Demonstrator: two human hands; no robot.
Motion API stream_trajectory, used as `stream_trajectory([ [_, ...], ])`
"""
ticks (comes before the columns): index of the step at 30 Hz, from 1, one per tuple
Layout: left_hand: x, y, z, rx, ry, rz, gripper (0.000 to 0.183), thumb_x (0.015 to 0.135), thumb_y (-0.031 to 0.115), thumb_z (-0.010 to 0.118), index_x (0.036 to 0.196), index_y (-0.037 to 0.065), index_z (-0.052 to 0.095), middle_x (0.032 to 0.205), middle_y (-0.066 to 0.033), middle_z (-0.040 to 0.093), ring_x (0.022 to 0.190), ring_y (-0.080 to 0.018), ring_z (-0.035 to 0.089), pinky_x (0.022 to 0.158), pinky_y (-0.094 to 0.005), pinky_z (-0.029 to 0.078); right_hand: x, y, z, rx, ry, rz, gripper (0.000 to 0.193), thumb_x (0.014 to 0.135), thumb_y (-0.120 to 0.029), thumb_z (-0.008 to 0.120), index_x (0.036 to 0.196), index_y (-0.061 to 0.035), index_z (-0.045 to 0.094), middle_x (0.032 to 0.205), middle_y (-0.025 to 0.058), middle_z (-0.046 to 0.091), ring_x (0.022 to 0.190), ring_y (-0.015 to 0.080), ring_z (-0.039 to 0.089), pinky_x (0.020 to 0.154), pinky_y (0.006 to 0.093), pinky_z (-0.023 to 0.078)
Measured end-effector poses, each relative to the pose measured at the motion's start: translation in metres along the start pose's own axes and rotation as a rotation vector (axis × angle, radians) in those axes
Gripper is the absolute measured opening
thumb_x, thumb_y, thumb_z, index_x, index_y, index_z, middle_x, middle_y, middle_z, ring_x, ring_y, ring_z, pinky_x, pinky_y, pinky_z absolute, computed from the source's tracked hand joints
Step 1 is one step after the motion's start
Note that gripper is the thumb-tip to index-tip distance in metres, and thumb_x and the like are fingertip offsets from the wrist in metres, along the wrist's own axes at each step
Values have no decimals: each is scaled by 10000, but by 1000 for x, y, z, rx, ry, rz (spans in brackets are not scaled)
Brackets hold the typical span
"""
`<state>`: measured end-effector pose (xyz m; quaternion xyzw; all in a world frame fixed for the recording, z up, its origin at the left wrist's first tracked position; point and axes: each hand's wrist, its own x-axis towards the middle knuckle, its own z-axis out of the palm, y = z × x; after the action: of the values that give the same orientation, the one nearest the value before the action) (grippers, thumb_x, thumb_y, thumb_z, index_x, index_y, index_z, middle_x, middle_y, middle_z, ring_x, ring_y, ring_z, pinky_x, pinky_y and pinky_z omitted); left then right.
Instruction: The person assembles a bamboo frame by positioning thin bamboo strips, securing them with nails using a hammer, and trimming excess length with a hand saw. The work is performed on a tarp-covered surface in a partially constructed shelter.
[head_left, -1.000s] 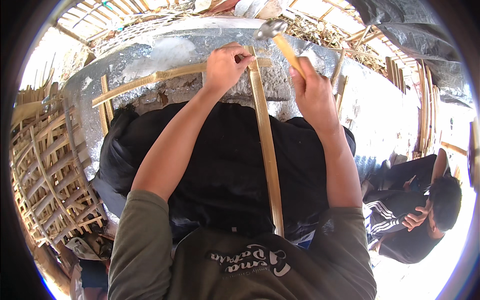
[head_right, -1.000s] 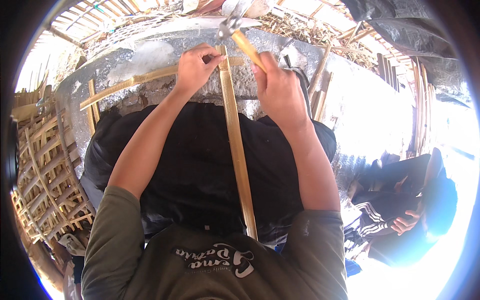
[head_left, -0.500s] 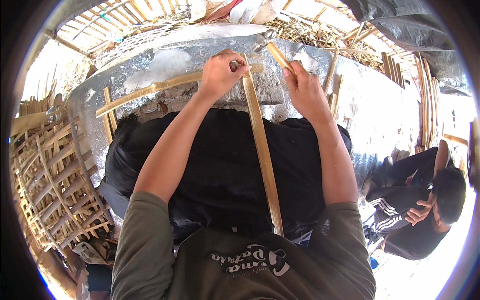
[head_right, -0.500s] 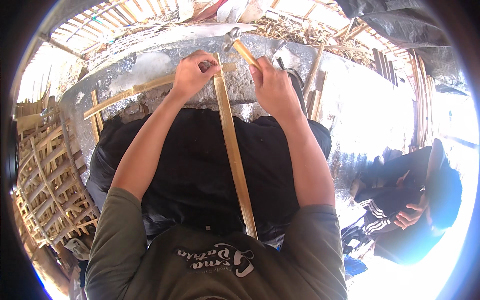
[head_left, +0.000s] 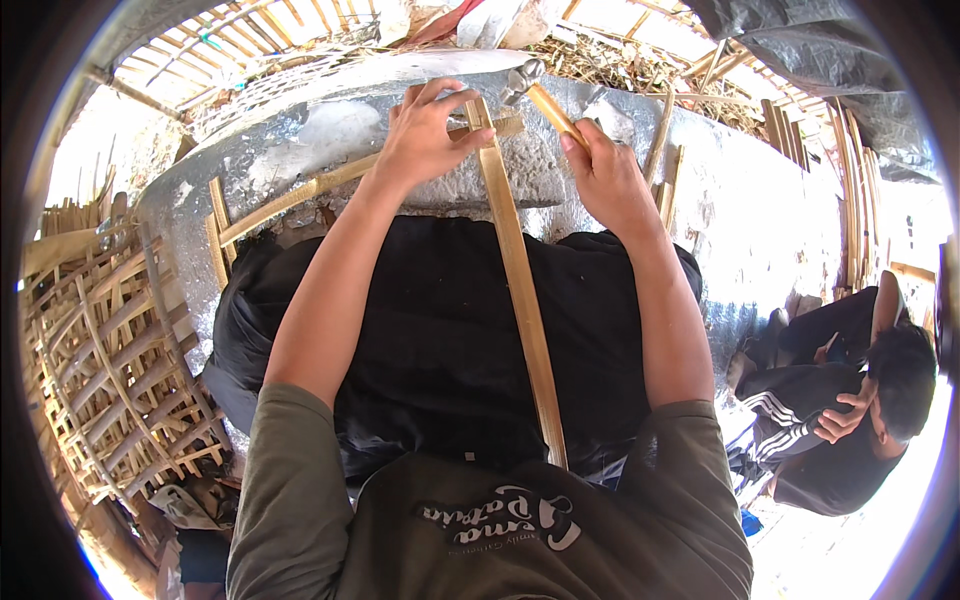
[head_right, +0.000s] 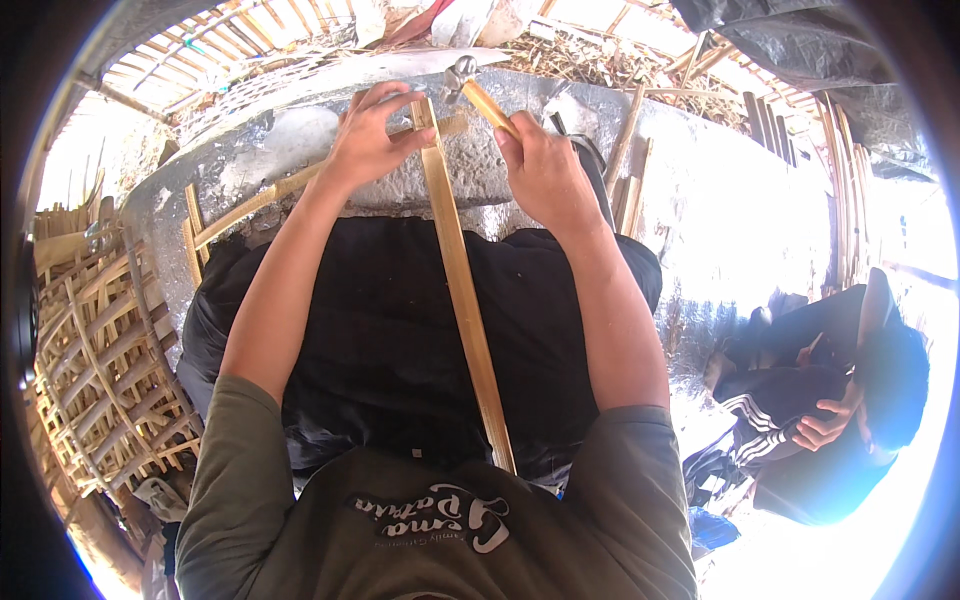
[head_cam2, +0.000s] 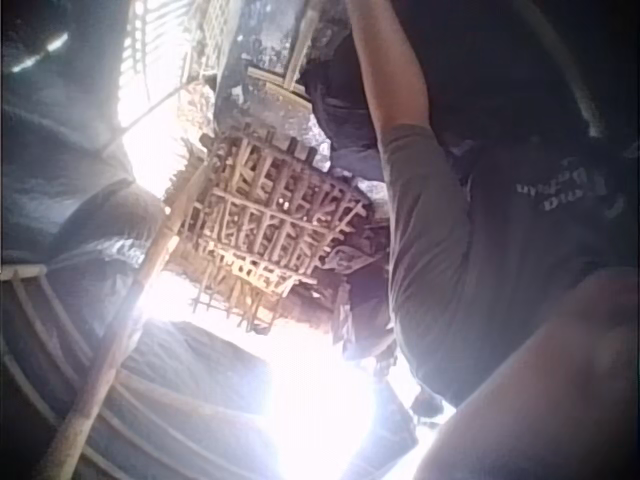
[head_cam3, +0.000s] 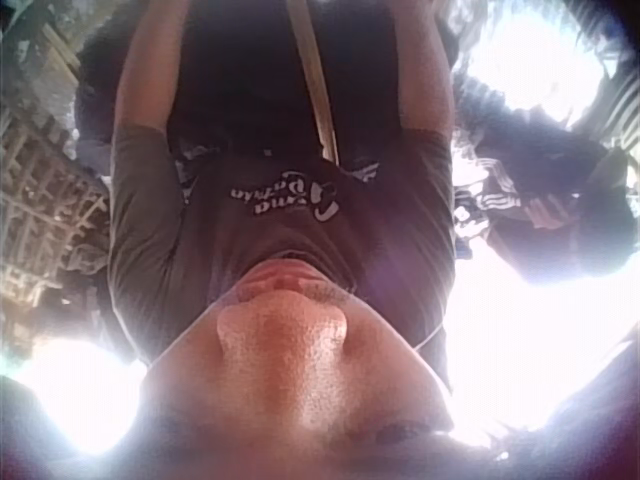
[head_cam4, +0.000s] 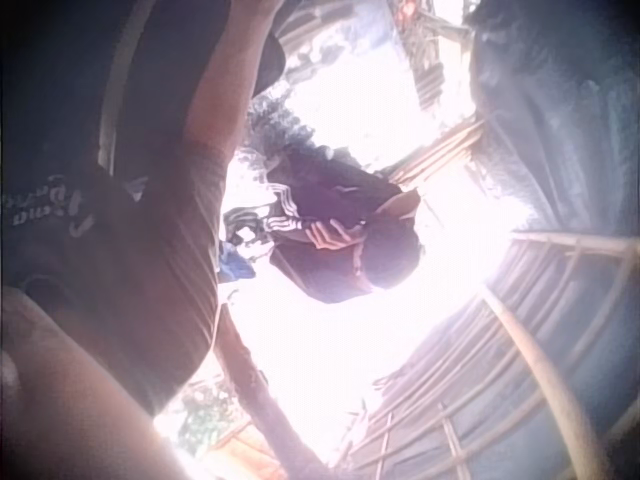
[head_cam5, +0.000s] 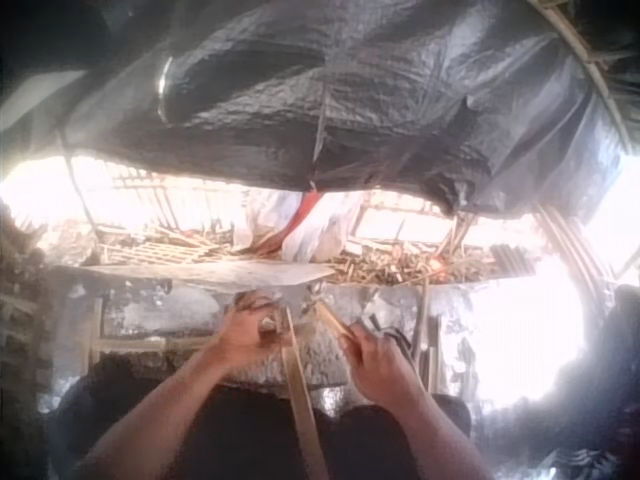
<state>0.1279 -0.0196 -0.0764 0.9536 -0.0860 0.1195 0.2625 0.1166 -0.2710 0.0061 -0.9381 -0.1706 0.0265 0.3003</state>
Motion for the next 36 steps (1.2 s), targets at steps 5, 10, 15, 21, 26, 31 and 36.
stream_trajectory([
  [5, -1, -6, 5, 22, -246, -91, 705, 852, 726, 643, 1393, 275, 631, 1536, -57, 453, 1455, -338, 357, 1177, -587, 299, 0, -3, 0, -18, -44, 17, 242, 1038, -263, 552, 995, -25, 552, 751, 270, 633, 792, 501, 635, 689, 563, 481],
  [10, -2, -11, 13, -45, -257, -121, 698, 860, 750, 610, 1392, 299, 631, 1520, -59, 476, 1447, -328, 388, 1204, -570, 270, 0, -2, 3, -31, -38, -9, 244, 1036, -266, 557, 993, -25, 554, 739, 268, 633, 781, 495, 640, 689, 561, 484],
  [15, -1, -11, 13, -66, -241, -111, 652, 864, 696, 652, 1373, 289, 648, 1481, -65, 521, 1425, -296, 429, 1195, -555, 283, 2, 0, 11, -59, -75, 60, 342, 998, -371, 621, 1004, -33, 569, 721, 259, 650, 761, 483, 664, 685, 543, 511],
  [21, -1, -15, 14, -105, -226, -86, 607, 874, 642, 676, 1344, 258, 670, 1432, -79, 574, 1395, -288, 469, 1176, -551, 304, 8, -19, 16, -106, -157, 127, 708, 807, -625, 766, 1107, -8, 595, 727, 251, 679, 787, 457, 714, 702, 533, 557],
  [26, 3, -13, 9, -165, -314, -81, 652, 872, 653, 671, 1371, 234, 649, 1454, -107, 560, 1384, -300, 488, 1176, -563, 296, 14, -5, 35, -226, -172, 94, 858, 729, -696, 790, 1120, 39, 583, 754, 253, 690, 798, 428, 726, 737, 495, 573],
  [31, 1, -10, 5, -133, -377, -123, 879, 791, 779, 653, 1473, 237, 542, 1508, -108, 515, 1432, -314, 438, 1209, -633, 201, 13, -6, 40, -273, -244, 150, 964, 702, -730, 788, 1192, 74, 577, 816, 293, 700, 864, 432, 729, 777, 490, 577],
  [36, -1, -1, -10, 9, -491, -84, 976, 763, 789, 674, 1539, 243, 446, 1555, -104, 455, 1459, -317, 399, 1198, -722, 106, 12, -11, 38, -321, -265, 193, 1046, 697, -739, 785, 1289, 90, 546, 883, 316, 705, 922, 443, 726, 809, 495, 578],
])
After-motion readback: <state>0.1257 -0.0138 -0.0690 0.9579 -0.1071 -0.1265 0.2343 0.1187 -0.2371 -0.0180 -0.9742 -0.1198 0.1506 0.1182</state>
